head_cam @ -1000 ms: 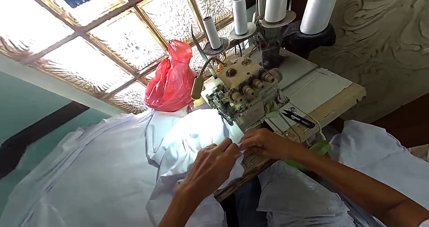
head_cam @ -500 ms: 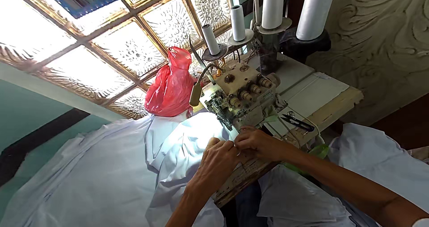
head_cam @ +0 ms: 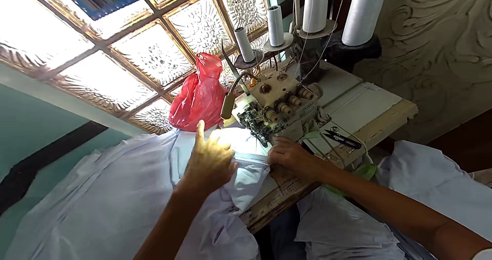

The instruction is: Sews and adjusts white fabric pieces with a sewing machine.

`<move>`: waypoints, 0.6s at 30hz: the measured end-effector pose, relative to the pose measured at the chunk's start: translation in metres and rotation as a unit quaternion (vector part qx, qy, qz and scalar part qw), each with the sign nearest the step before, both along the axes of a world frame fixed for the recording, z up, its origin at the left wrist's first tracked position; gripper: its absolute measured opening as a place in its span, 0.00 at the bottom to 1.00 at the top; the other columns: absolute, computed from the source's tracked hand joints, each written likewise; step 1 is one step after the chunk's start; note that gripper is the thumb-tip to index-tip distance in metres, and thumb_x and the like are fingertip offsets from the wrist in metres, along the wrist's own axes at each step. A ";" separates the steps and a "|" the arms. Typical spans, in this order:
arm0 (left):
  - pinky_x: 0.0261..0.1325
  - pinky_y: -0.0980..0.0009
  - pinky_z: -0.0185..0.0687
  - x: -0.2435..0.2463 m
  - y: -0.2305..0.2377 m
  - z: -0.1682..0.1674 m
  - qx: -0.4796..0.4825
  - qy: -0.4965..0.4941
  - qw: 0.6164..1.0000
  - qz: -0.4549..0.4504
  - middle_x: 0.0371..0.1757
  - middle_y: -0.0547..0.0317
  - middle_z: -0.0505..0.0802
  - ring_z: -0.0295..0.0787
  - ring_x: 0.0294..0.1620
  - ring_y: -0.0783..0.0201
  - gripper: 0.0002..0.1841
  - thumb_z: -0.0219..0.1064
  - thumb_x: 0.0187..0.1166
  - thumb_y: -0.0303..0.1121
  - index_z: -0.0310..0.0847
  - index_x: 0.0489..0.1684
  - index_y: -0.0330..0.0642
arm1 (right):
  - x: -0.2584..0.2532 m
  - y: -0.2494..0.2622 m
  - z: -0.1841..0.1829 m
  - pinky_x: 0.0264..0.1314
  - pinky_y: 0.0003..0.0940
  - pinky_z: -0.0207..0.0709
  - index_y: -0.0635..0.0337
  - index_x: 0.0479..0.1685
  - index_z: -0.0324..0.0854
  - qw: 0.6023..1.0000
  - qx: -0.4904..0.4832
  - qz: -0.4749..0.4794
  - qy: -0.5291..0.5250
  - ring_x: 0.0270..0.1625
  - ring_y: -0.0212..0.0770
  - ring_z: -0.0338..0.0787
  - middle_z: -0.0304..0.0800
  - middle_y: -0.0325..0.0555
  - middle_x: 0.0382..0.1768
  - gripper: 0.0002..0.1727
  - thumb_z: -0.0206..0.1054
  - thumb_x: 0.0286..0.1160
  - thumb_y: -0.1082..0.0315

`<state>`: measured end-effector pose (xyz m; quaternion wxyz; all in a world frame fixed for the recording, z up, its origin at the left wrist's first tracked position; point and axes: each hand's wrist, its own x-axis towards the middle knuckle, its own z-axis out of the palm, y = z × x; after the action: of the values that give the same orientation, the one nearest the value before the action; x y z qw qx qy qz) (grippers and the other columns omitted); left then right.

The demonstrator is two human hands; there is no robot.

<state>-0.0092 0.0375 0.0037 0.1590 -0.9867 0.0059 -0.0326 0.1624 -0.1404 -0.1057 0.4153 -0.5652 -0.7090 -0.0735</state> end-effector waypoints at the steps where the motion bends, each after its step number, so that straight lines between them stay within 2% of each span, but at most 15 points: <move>1: 0.75 0.18 0.53 -0.009 -0.022 0.000 -0.013 0.008 1.000 0.009 0.29 0.40 0.91 0.90 0.50 0.30 0.12 0.70 0.72 0.30 0.88 0.19 0.33 | 0.000 0.000 0.000 0.77 0.51 0.75 0.65 0.37 0.89 1.000 -0.003 0.001 -0.003 0.46 0.50 0.96 0.94 0.52 0.36 0.07 0.64 0.75 0.80; 2: 0.72 0.23 0.63 -0.021 -0.048 0.003 -0.044 0.030 0.999 0.008 0.27 0.39 0.91 0.91 0.44 0.31 0.11 0.68 0.73 0.25 0.87 0.20 0.31 | 0.000 -0.001 0.000 0.76 0.51 0.76 0.65 0.36 0.89 1.000 -0.003 0.004 -0.007 0.46 0.50 0.96 0.94 0.52 0.36 0.07 0.64 0.75 0.80; 3: 0.67 0.28 0.73 -0.033 -0.069 0.009 -0.081 0.059 0.995 -0.028 0.25 0.44 0.91 0.92 0.38 0.37 0.12 0.66 0.75 0.26 0.87 0.19 0.35 | 0.001 0.000 0.001 0.76 0.51 0.75 0.65 0.36 0.89 1.000 -0.001 0.006 -0.009 0.46 0.50 0.96 0.94 0.52 0.35 0.07 0.64 0.75 0.80; 4: 0.63 0.37 0.79 -0.043 -0.078 0.014 -0.107 0.082 0.988 -0.076 0.24 0.53 0.91 0.93 0.35 0.45 0.14 0.62 0.76 0.32 0.87 0.20 0.42 | 0.002 0.000 0.002 0.76 0.52 0.75 0.65 0.35 0.89 1.000 -0.003 0.010 -0.010 0.46 0.50 0.96 0.94 0.52 0.36 0.07 0.65 0.75 0.80; 5: 0.63 0.39 0.79 -0.049 -0.077 0.020 -0.127 0.105 0.983 -0.081 0.24 0.55 0.91 0.93 0.35 0.47 0.14 0.62 0.77 0.36 0.88 0.21 0.45 | 0.001 0.000 0.003 0.76 0.52 0.75 0.65 0.35 0.89 1.000 -0.006 0.013 -0.010 0.47 0.50 0.96 0.95 0.51 0.36 0.07 0.65 0.74 0.80; 6: 0.63 0.36 0.77 -0.053 -0.066 0.027 -0.126 0.126 0.983 -0.041 0.26 0.52 0.92 0.94 0.38 0.43 0.12 0.66 0.74 0.36 0.89 0.22 0.43 | 0.001 -0.001 0.002 0.77 0.53 0.74 0.65 0.36 0.90 1.000 -0.011 0.016 -0.010 0.47 0.51 0.96 0.95 0.51 0.37 0.07 0.66 0.74 0.80; 8: 0.68 0.28 0.68 -0.060 -0.028 0.040 -0.061 0.141 0.982 0.112 0.34 0.41 0.93 0.90 0.50 0.32 0.05 0.74 0.69 0.27 0.91 0.26 0.37 | 0.001 0.000 0.000 0.77 0.54 0.74 0.64 0.36 0.91 1.000 -0.010 0.016 -0.017 0.46 0.50 0.96 0.95 0.51 0.36 0.08 0.66 0.72 0.80; 9: 0.68 0.24 0.65 -0.067 -0.009 0.043 -0.011 0.108 0.983 0.148 0.35 0.40 0.93 0.88 0.52 0.29 0.03 0.76 0.64 0.22 0.91 0.23 0.36 | 0.001 0.001 -0.001 0.77 0.53 0.74 0.63 0.36 0.91 1.000 -0.007 0.013 -0.020 0.45 0.49 0.96 0.95 0.50 0.35 0.07 0.67 0.72 0.80; 11: 0.67 0.20 0.60 -0.079 0.010 0.053 0.036 0.028 0.990 0.135 0.33 0.43 0.94 0.87 0.50 0.27 0.05 0.76 0.56 0.18 0.89 0.17 0.37 | 0.001 0.002 0.001 0.76 0.53 0.75 0.63 0.35 0.91 1.000 -0.011 0.006 -0.017 0.44 0.50 0.95 0.94 0.50 0.34 0.07 0.67 0.72 0.80; 12: 0.66 0.21 0.61 -0.085 0.011 0.061 0.026 0.006 0.994 0.106 0.35 0.46 0.94 0.87 0.51 0.29 0.04 0.74 0.56 0.20 0.89 0.16 0.39 | 0.000 0.002 0.003 0.75 0.53 0.75 0.64 0.36 0.91 1.000 -0.018 0.003 -0.013 0.44 0.51 0.95 0.94 0.51 0.34 0.07 0.66 0.73 0.80; 13: 0.63 0.26 0.66 -0.091 0.010 0.068 -0.004 -0.005 0.997 0.073 0.37 0.49 0.95 0.88 0.52 0.33 0.04 0.71 0.59 0.27 0.89 0.17 0.41 | 0.000 0.002 0.004 0.74 0.54 0.76 0.64 0.37 0.91 1.000 -0.024 0.003 -0.010 0.45 0.52 0.95 0.94 0.52 0.34 0.07 0.66 0.74 0.79; 15: 0.56 0.42 0.76 -0.103 0.005 0.081 -0.112 -0.011 0.993 0.030 0.44 0.55 0.95 0.88 0.54 0.46 0.13 0.64 0.65 0.42 0.90 0.21 0.45 | 0.000 0.005 0.008 0.71 0.55 0.77 0.64 0.38 0.91 0.999 -0.034 0.011 -0.006 0.44 0.53 0.94 0.92 0.53 0.34 0.07 0.66 0.77 0.75; 16: 0.56 0.51 0.77 -0.107 0.001 0.087 -0.176 -0.009 0.984 0.023 0.44 0.58 0.93 0.86 0.54 0.54 0.16 0.63 0.67 0.44 0.92 0.23 0.44 | 0.000 0.008 0.011 0.70 0.56 0.77 0.64 0.38 0.91 0.999 -0.038 0.023 0.003 0.43 0.53 0.93 0.91 0.52 0.32 0.08 0.66 0.78 0.73; 17: 0.56 0.63 0.76 -0.110 -0.001 0.092 -0.220 -0.009 0.975 0.019 0.43 0.66 0.91 0.83 0.53 0.67 0.17 0.63 0.69 0.48 0.92 0.26 0.47 | -0.001 0.012 0.015 0.68 0.55 0.77 0.64 0.37 0.90 0.999 -0.037 0.036 0.016 0.41 0.51 0.92 0.89 0.51 0.30 0.08 0.67 0.79 0.70; 18: 0.55 0.71 0.74 -0.112 -0.002 0.093 -0.247 -0.012 0.969 0.015 0.41 0.72 0.89 0.81 0.51 0.75 0.16 0.63 0.71 0.49 0.92 0.28 0.49 | -0.003 0.015 0.020 0.66 0.52 0.77 0.63 0.36 0.90 0.998 -0.035 0.050 0.032 0.40 0.48 0.90 0.88 0.49 0.29 0.10 0.68 0.79 0.67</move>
<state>-0.1210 0.0358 0.0962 -0.0889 -0.9949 -0.0195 -0.0429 0.1597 -0.1252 -0.0861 0.4211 -0.5455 -0.7246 -0.0098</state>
